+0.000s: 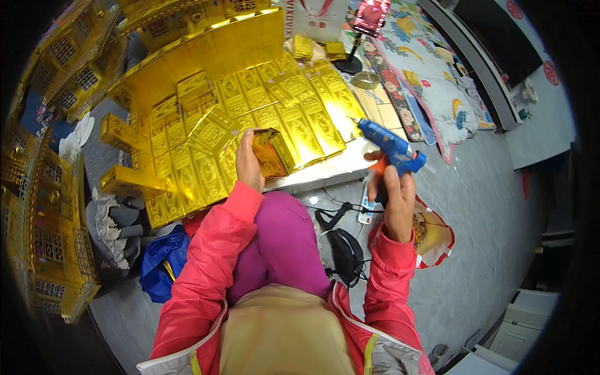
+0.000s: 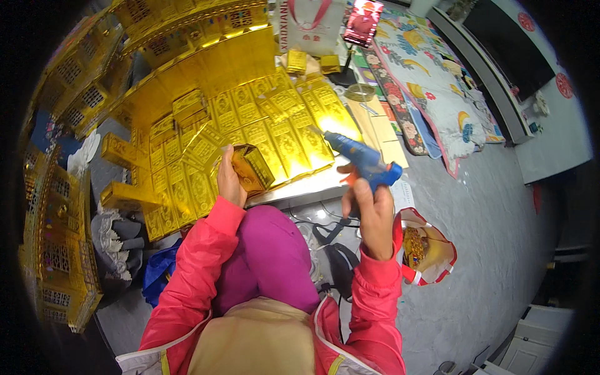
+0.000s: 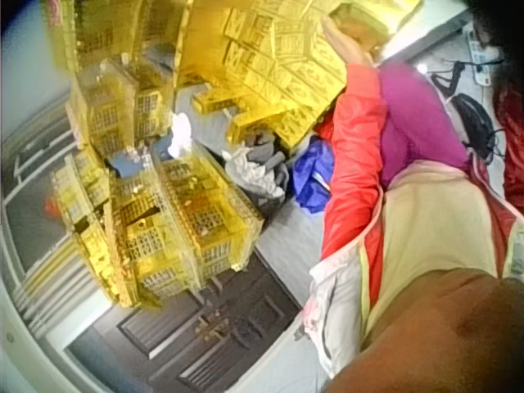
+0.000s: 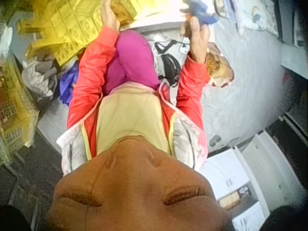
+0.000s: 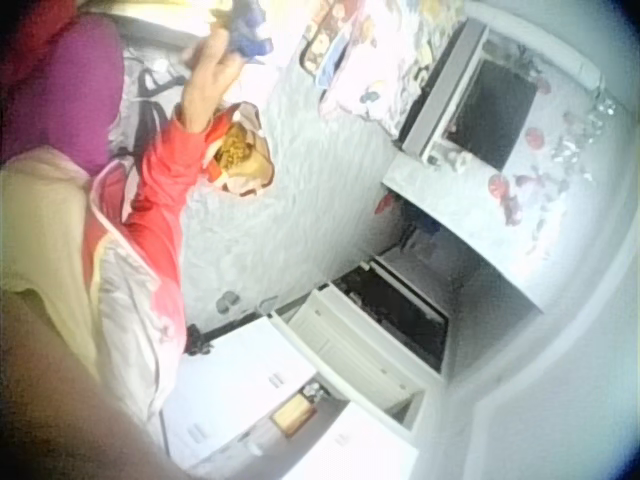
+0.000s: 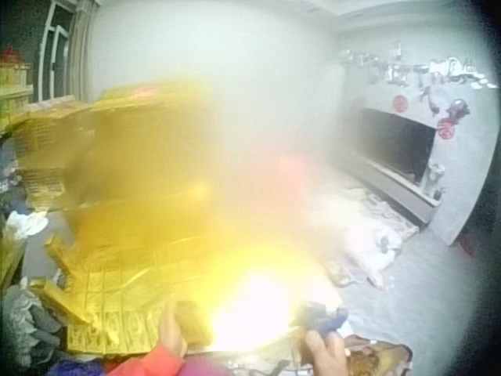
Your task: The person assembles small gold-colored paper boxes by folding edges and applying hot glue to seal them. They handle each box one at a time, fold the sides, apply glue with a hot glue gun, and press the edges to close the box.
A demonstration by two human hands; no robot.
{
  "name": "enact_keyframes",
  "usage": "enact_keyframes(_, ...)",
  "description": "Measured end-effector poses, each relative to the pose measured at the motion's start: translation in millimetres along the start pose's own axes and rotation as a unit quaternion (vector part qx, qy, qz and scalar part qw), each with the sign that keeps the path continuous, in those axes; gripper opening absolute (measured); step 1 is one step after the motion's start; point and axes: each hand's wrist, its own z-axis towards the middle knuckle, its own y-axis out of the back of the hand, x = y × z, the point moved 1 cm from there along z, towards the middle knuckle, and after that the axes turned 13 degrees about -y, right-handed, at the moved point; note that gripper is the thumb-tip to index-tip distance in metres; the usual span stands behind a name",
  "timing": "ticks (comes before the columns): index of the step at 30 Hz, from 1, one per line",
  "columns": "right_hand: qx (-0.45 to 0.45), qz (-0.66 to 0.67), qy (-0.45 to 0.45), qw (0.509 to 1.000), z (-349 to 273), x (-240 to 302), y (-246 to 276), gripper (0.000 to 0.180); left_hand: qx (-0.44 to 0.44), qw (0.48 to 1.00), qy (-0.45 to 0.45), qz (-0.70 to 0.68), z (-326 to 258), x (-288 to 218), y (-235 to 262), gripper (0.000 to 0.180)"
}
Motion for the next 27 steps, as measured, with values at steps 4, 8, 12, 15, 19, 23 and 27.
enact_keyframes(4, 0.109, -0.029, -0.023, 0.993, -24, 12, -30, 0.030, 0.087, 0.996, -0.015, -0.023, -18, -49, -7, 0.031)
enact_keyframes(8, 0.131, -0.124, 0.015, 0.983, -36, 17, -49, 0.037, 0.126, 0.991, -0.054, 0.000, -29, -78, -12, 0.034)
enact_keyframes(12, 0.137, -0.215, 0.055, 0.966, -40, 27, -57, 0.034, 0.164, 0.979, -0.105, 0.054, -29, -93, -9, 0.037)
enact_keyframes(15, 0.145, -0.256, 0.043, 0.955, -44, 36, -59, 0.033, 0.184, 0.970, -0.135, 0.080, -30, -100, -6, 0.037)
enact_keyframes(19, 0.144, -0.290, 0.044, 0.945, -47, 44, -62, 0.030, 0.191, 0.965, -0.157, 0.085, -32, -108, -6, 0.037)
enact_keyframes(23, 0.148, -0.295, 0.045, 0.943, -48, 47, -64, 0.031, 0.198, 0.962, -0.162, 0.096, -34, -113, -7, 0.037)
enact_keyframes(27, 0.162, -0.317, 0.039, 0.934, -50, 51, -62, 0.035, 0.218, 0.953, -0.179, 0.110, -34, -116, -7, 0.036)
